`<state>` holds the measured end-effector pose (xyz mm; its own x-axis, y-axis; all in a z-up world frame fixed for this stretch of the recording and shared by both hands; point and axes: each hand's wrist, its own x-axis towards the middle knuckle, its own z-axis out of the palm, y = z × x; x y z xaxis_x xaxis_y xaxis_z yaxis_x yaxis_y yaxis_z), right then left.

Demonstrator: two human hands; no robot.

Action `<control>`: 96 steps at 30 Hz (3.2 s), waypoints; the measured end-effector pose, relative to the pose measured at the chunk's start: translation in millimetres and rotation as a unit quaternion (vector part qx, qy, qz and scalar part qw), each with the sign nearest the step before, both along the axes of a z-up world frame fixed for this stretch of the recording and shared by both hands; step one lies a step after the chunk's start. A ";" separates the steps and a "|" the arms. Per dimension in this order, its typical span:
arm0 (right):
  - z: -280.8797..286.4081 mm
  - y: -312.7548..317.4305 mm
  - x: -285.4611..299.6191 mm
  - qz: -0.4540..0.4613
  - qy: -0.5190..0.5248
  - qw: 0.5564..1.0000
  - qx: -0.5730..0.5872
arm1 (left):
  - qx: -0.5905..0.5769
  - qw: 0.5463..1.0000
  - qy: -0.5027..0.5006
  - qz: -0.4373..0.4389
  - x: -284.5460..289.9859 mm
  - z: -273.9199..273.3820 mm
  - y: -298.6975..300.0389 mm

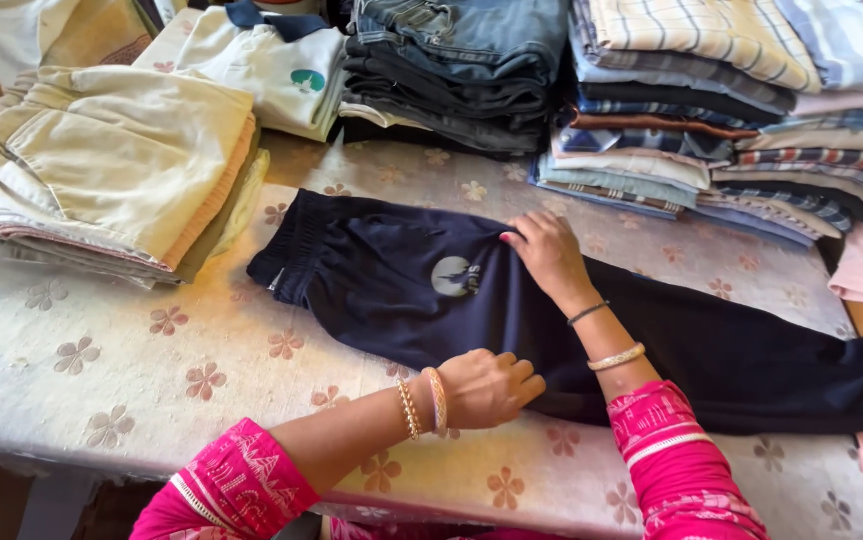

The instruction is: Folding various items of clothing, such as pants and shorts, on a flat surface.

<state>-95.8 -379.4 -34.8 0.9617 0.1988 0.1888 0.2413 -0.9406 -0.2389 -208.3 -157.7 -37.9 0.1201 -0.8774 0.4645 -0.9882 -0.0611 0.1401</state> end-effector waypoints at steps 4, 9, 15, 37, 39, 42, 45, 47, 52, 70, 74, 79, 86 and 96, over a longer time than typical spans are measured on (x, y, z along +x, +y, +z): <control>-4.6 1.7 -8.8 0.010 -0.160 0.986 -0.056 | 0.010 0.998 0.065 -0.007 4.1 10.1 5.3; 15.8 4.7 -22.6 0.006 -0.238 0.968 -0.081 | -0.066 0.997 -0.032 0.002 57.5 12.4 20.8; 25.6 18.4 -29.9 -0.003 0.075 0.993 0.087 | 0.031 0.909 -0.063 0.410 151.1 -0.9 85.7; 11.1 8.4 -19.9 0.039 0.133 0.986 0.088 | -0.034 0.950 0.161 0.265 220.6 -16.5 126.9; 12.8 9.1 -20.4 0.033 0.134 0.986 0.092 | -0.011 0.942 0.152 0.298 212.4 -4.2 126.9; 15.2 11.1 -20.3 0.034 0.132 0.986 0.091 | -0.033 0.954 0.170 0.246 216.7 -11.1 132.6; 16.3 11.2 -21.9 0.036 0.127 0.988 0.078 | -0.036 0.971 0.199 0.131 214.2 -13.8 129.0; 16.9 11.8 -22.2 0.033 0.125 0.989 0.073 | 0.078 0.960 0.119 0.241 193.8 11.0 118.9; 17.2 12.0 -23.2 0.035 0.123 0.988 0.081 | 0.055 0.959 0.139 0.242 179.9 24.1 100.9; 8.8 6.0 -19.1 0.036 0.119 0.987 0.103 | 0.177 0.882 0.336 0.281 222.4 5.3 98.4; 3.6 1.9 -15.3 0.045 0.117 0.985 0.121 | 0.085 0.930 0.330 0.134 240.2 -7.7 95.9; 6.6 3.7 -14.0 0.043 0.128 0.983 0.123 | 0.303 0.861 0.385 0.135 236.4 32.6 62.5; 9.0 3.5 -15.3 0.019 0.155 0.979 0.130 | 0.279 0.731 0.623 -0.002 233.2 37.3 36.7; 8.7 0.2 -13.1 0.032 0.158 0.979 0.126 | 0.424 0.770 0.404 0.252 254.8 34.2 64.5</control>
<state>-108.9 -379.2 -26.1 0.9671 0.2455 -0.0662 0.1737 -0.8281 -0.5329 46.5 -93.2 -3.6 0.4943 -0.5713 -0.6552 -0.4203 -0.8168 0.3951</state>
